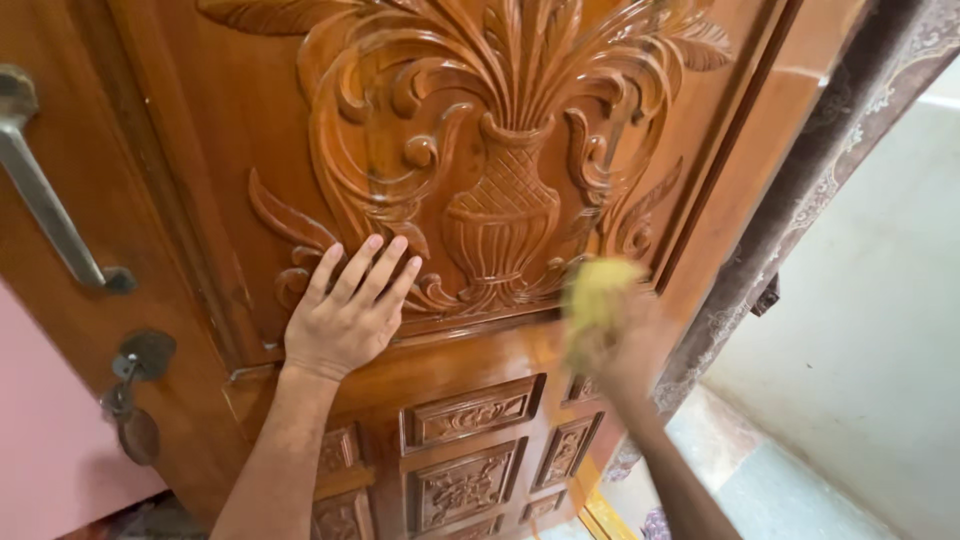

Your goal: The person cleans a carved wooden door by wiping its front surface, carvings, and side edge with a sponge.

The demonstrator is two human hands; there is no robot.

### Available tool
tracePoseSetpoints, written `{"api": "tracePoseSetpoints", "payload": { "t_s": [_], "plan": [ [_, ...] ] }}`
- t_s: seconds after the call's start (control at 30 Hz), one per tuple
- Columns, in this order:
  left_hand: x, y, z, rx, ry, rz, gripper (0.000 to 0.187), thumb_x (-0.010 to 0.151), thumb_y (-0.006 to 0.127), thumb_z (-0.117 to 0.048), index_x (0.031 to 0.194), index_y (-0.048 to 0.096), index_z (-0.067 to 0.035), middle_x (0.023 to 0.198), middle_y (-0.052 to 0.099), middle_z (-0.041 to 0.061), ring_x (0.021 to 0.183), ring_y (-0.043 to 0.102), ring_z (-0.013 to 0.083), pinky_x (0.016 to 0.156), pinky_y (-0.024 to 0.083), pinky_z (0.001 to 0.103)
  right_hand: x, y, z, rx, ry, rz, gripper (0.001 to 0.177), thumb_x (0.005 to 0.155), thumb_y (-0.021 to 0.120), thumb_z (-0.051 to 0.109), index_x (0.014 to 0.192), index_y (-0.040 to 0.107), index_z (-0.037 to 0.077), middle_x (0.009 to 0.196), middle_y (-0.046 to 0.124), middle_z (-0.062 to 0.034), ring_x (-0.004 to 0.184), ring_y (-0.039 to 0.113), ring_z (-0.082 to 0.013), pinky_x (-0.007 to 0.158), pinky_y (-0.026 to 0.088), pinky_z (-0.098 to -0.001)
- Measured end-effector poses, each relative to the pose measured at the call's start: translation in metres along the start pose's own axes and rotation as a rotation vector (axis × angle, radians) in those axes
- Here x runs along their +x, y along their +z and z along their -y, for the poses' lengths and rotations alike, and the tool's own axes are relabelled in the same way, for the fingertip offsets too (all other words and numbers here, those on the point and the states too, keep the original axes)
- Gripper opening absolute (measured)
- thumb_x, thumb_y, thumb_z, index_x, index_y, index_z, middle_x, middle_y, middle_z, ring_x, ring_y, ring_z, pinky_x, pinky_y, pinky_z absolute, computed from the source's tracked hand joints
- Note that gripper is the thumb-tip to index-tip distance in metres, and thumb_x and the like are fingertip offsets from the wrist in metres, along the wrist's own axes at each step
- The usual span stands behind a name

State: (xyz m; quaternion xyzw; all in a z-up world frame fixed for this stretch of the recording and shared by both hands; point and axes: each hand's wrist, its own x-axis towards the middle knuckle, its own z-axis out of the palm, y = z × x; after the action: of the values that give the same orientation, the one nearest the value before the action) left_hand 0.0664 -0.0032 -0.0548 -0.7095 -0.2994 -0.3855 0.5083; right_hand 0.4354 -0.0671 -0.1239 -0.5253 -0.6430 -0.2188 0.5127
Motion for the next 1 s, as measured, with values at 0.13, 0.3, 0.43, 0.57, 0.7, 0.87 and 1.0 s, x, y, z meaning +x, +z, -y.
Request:
{"api": "tracePoseSetpoints", "payload": {
  "t_s": [0.13, 0.3, 0.43, 0.57, 0.7, 0.87, 1.0],
  "plan": [
    [-0.002, 0.000, -0.002, 0.021, 0.014, 0.030, 0.047, 0.098, 0.062, -0.032, 0.145, 0.063, -0.028, 0.157, 0.050, -0.003, 0.146, 0.043, 0.0177, 0.125, 0.030, 0.044, -0.025, 0.013, 0.041, -0.110, -0.477, 0.550, 0.051, 0.092, 0.067, 0.018, 0.142, 0.063, 0.025, 0.149, 0.057, -0.0103, 0.112, 0.054, -0.0264, 0.096, 0.045, -0.0462],
    [-0.001, 0.000, -0.002, 0.025, 0.002, 0.013, 0.047, 0.099, 0.063, -0.032, 0.145, 0.063, -0.027, 0.158, 0.050, -0.003, 0.146, 0.043, 0.0179, 0.126, 0.030, 0.044, 0.052, -0.017, -0.003, 0.143, 0.575, 0.171, 0.053, 0.098, 0.058, 0.023, 0.149, 0.047, 0.013, 0.126, 0.071, -0.0192, 0.099, 0.075, -0.0287, 0.081, 0.061, -0.0410],
    [-0.001, -0.001, -0.001, 0.021, 0.005, 0.015, 0.048, 0.097, 0.063, -0.031, 0.145, 0.063, -0.028, 0.157, 0.050, -0.004, 0.146, 0.043, 0.0176, 0.126, 0.030, 0.044, 0.037, 0.001, 0.023, -0.021, 0.251, 0.054, 0.059, 0.086, 0.066, 0.016, 0.140, 0.047, 0.000, 0.144, 0.050, -0.0259, 0.092, 0.065, -0.0315, 0.069, 0.060, -0.0438],
    [-0.001, 0.001, -0.002, 0.009, 0.005, 0.011, 0.048, 0.097, 0.063, -0.031, 0.144, 0.063, -0.027, 0.157, 0.050, -0.003, 0.146, 0.043, 0.0177, 0.125, 0.030, 0.044, 0.006, 0.003, 0.057, -0.323, -0.413, 0.338, 0.041, 0.084, 0.069, 0.026, 0.125, 0.065, 0.021, 0.137, 0.058, -0.0141, 0.110, 0.065, -0.0372, 0.094, 0.054, -0.0522],
    [-0.003, 0.002, -0.001, 0.006, -0.003, -0.005, 0.046, 0.099, 0.063, -0.032, 0.145, 0.063, -0.026, 0.158, 0.050, -0.002, 0.146, 0.042, 0.0183, 0.126, 0.029, 0.044, 0.043, -0.039, 0.029, -0.412, -0.060, 0.260, 0.044, 0.077, 0.074, 0.026, 0.120, 0.069, 0.022, 0.145, 0.057, -0.0123, 0.113, 0.062, -0.0335, 0.082, 0.047, -0.0557],
    [-0.002, 0.000, -0.002, 0.010, 0.004, 0.018, 0.047, 0.098, 0.062, -0.031, 0.145, 0.062, -0.027, 0.157, 0.049, -0.003, 0.146, 0.042, 0.0179, 0.126, 0.028, 0.044, 0.032, -0.030, 0.045, -0.415, -0.309, 0.142, 0.054, 0.076, 0.073, 0.022, 0.130, 0.069, 0.023, 0.142, 0.058, -0.0124, 0.123, 0.060, -0.0321, 0.089, 0.046, -0.0539],
    [0.002, -0.001, 0.000, -0.014, -0.002, -0.007, 0.047, 0.099, 0.062, -0.032, 0.145, 0.062, -0.024, 0.158, 0.049, -0.001, 0.147, 0.041, 0.0190, 0.125, 0.029, 0.045, 0.039, -0.052, 0.059, -0.462, -0.265, 0.253, 0.057, 0.066, 0.074, 0.022, 0.123, 0.070, 0.023, 0.140, 0.058, -0.0113, 0.118, 0.060, -0.0314, 0.090, 0.046, -0.0575]
  ]
}}
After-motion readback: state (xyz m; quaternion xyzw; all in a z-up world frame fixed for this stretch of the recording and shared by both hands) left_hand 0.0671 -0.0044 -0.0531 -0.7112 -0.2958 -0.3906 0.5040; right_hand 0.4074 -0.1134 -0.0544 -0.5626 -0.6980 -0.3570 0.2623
